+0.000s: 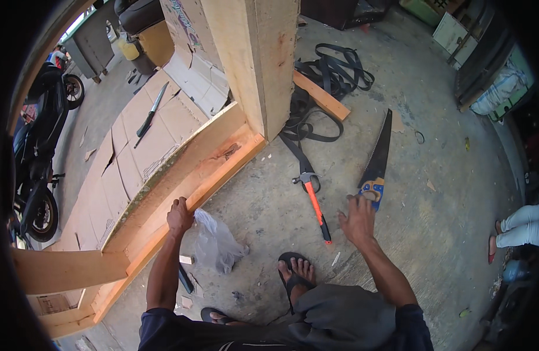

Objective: The person assembles a wooden frame by positioning a wood block and driving nails into it using a hammer. They also use a saw to cut a piece of wood and pick up nails from a plastic bag on the ground.

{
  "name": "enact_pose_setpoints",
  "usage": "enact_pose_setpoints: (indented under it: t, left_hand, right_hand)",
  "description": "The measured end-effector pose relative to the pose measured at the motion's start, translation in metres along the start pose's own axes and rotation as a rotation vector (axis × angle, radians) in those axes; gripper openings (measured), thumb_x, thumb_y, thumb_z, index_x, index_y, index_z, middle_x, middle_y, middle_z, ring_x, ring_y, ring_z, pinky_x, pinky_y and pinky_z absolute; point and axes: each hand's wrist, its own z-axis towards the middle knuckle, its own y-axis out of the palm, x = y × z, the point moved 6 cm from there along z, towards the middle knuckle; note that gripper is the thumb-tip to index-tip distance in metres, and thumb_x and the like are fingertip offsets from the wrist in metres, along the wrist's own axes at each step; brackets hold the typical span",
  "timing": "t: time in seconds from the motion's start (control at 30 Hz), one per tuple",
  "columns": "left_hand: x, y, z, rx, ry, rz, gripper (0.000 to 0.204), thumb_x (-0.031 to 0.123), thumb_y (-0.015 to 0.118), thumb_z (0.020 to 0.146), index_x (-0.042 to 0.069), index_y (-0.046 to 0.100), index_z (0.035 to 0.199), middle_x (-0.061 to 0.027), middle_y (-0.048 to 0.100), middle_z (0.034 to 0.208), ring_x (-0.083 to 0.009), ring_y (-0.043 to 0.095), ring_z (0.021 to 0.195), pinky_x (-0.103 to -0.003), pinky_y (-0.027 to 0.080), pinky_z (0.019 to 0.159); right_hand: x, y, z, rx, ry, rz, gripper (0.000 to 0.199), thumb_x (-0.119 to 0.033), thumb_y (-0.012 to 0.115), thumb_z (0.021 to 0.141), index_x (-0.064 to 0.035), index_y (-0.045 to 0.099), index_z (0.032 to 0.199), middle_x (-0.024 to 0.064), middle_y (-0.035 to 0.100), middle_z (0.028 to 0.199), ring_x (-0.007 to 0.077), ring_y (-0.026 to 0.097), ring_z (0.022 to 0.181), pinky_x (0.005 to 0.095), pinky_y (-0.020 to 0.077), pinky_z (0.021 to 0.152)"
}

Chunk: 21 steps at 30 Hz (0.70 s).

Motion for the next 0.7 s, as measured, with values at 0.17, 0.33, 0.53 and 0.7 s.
enact_pose_setpoints:
  t: [0.17,0.33,0.53,0.7]
  left_hand:
    - [0.02,0.01,-0.022,0.312,0.023,-0.017,0.047,0.026,0.084,0.073,0.005,0.054,0.103,-0.0155,0.064,0.102,-0.0338,0.062,0.098,-0.046,0.043,0.084]
    - [0.014,0.001,-0.01,0.313,0.074,-0.004,0.045,0.027,0.081,0.076,0.005,0.054,0.104,-0.0142,0.062,0.101,-0.0322,0.06,0.101,-0.047,0.042,0.086]
    - [0.003,0.004,-0.021,0.296,0.008,0.002,0.047,0.024,0.08,0.077,0.004,0.053,0.11,-0.0157,0.061,0.108,-0.0332,0.059,0.103,-0.047,0.042,0.088]
    - [0.012,-0.038,-0.032,-0.014,0.304,0.109,0.06,0.027,0.08,0.08,0.006,0.046,0.125,-0.017,0.06,0.117,-0.0354,0.058,0.115,-0.049,0.046,0.094]
  right_hand:
    - [-0.049,0.077,0.02,-0.263,0.258,0.244,0.068,-0.027,0.073,0.088,-0.0053,0.041,0.143,0.0259,0.054,0.128,0.0464,0.057,0.115,0.0523,0.0498,0.09]
    - [0.002,0.08,0.042,-0.022,0.061,0.295,0.059,-0.011,0.059,0.093,-0.007,0.036,0.147,0.0322,0.064,0.113,0.0495,0.063,0.102,0.0545,0.0506,0.087]
    - [-0.032,0.022,0.091,0.029,0.208,-0.172,0.067,-0.012,0.068,0.088,-0.0057,0.039,0.147,0.0276,0.053,0.128,0.0439,0.054,0.12,0.0497,0.0465,0.095]
    - [-0.232,0.007,0.056,-0.543,-0.548,0.64,0.103,-0.029,0.084,0.076,-0.0127,0.023,0.158,0.0222,0.024,0.156,0.0442,0.044,0.134,0.0499,0.0456,0.103]
